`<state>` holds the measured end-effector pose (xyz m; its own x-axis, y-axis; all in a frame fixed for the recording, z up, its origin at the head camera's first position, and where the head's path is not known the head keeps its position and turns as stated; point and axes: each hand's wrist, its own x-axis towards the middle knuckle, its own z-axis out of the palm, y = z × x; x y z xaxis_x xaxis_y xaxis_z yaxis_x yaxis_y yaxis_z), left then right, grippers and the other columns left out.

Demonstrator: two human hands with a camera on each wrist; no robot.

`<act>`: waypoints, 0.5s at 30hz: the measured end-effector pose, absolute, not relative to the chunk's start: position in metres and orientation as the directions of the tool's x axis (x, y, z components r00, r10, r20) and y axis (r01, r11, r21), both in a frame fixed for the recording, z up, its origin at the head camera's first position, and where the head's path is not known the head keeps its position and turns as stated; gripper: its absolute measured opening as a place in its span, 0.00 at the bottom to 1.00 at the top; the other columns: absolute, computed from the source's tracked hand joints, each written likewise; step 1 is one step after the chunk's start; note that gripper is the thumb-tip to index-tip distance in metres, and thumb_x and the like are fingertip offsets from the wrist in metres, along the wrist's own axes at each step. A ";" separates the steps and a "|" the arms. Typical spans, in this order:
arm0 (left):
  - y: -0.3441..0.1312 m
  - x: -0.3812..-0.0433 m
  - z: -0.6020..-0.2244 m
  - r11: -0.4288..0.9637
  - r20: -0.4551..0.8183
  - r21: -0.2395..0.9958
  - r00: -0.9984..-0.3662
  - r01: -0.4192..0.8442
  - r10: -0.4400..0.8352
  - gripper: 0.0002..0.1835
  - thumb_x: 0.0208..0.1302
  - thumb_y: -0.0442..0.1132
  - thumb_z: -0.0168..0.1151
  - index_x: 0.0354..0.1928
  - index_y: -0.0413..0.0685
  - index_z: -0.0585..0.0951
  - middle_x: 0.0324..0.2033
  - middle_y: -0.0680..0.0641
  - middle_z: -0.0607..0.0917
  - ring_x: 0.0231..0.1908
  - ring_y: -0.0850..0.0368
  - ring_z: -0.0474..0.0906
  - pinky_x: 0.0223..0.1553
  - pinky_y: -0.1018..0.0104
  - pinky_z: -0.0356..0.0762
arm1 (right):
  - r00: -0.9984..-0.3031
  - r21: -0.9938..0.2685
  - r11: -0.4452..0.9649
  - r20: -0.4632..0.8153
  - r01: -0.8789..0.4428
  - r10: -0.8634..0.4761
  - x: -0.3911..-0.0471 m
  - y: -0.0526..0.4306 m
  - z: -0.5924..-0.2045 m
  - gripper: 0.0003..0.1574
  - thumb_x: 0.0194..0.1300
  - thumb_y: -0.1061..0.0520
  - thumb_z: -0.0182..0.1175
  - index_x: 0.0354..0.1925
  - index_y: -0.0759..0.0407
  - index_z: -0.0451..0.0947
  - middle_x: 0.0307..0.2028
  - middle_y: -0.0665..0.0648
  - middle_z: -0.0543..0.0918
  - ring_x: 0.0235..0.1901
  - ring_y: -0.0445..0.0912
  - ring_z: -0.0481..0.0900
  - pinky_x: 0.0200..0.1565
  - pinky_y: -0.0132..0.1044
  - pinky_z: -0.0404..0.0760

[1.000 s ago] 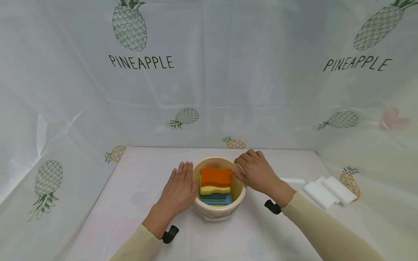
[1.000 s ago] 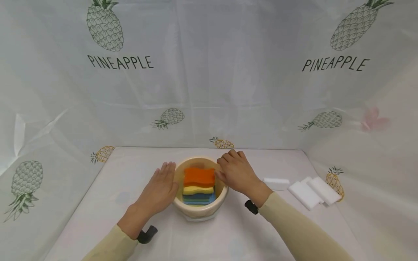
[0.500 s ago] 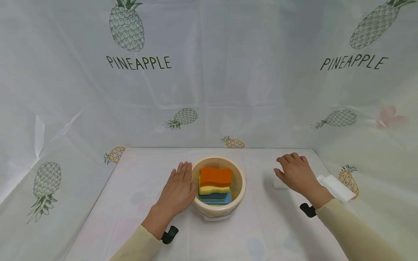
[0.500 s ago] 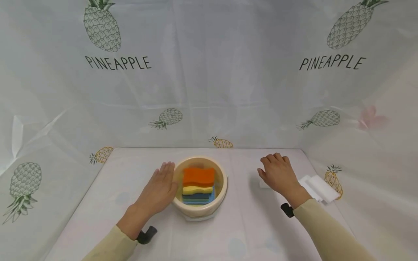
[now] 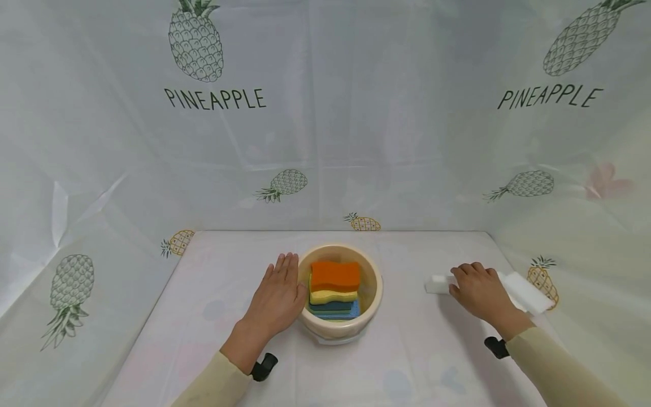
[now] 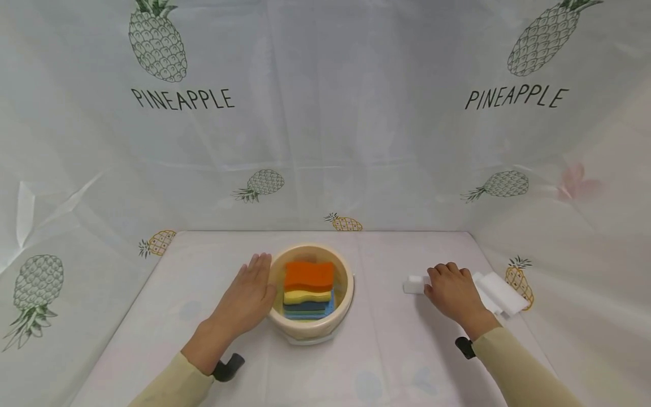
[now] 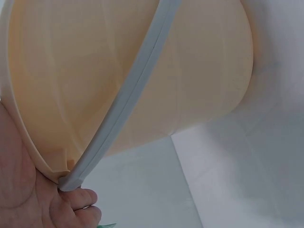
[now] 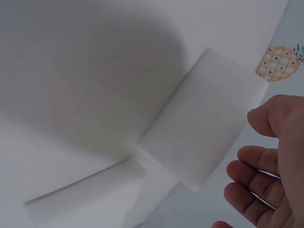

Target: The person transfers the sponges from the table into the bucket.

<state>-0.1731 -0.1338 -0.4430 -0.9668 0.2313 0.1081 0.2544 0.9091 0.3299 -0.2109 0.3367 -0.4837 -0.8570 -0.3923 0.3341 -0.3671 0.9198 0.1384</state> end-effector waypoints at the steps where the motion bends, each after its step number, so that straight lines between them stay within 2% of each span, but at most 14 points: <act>1: -0.134 -0.173 -0.443 0.909 0.108 0.331 -0.967 0.255 0.232 0.36 0.82 0.47 0.43 0.82 0.33 0.55 0.81 0.36 0.59 0.83 0.40 0.51 0.82 0.41 0.49 | -0.854 0.140 0.918 0.338 -0.370 -0.396 -0.210 0.338 -0.485 0.24 0.58 0.57 0.75 0.49 0.69 0.84 0.46 0.68 0.87 0.47 0.66 0.83 0.39 0.65 0.81; 6: -0.134 -0.173 -0.444 0.906 0.108 0.337 -0.967 0.255 0.232 0.35 0.83 0.47 0.43 0.82 0.34 0.55 0.81 0.36 0.59 0.83 0.40 0.51 0.82 0.42 0.49 | -0.875 0.143 0.927 0.306 -0.348 -0.375 -0.208 0.343 -0.491 0.28 0.56 0.57 0.77 0.52 0.70 0.82 0.48 0.69 0.87 0.49 0.67 0.82 0.43 0.67 0.79; 10: -0.133 -0.173 -0.444 0.903 0.105 0.343 -0.966 0.257 0.234 0.35 0.82 0.47 0.43 0.82 0.33 0.55 0.81 0.36 0.59 0.83 0.40 0.51 0.82 0.41 0.49 | -0.899 0.130 0.938 0.268 -0.321 -0.345 -0.204 0.346 -0.492 0.27 0.57 0.56 0.77 0.51 0.70 0.82 0.47 0.68 0.86 0.49 0.66 0.80 0.44 0.66 0.78; 15: -0.134 -0.173 -0.444 0.905 0.102 0.339 -0.967 0.255 0.234 0.36 0.83 0.47 0.42 0.82 0.33 0.55 0.81 0.36 0.59 0.83 0.39 0.51 0.82 0.41 0.49 | -0.910 0.140 0.939 0.237 -0.313 -0.339 -0.200 0.348 -0.491 0.31 0.55 0.50 0.80 0.50 0.67 0.84 0.47 0.66 0.85 0.49 0.64 0.79 0.45 0.64 0.76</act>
<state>-0.1728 -0.1338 -0.4439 -0.9668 0.2342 0.1023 0.2553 0.9053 0.3395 -0.2004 0.3480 -0.4908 -0.9104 -0.3390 0.2370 -0.3133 0.9393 0.1400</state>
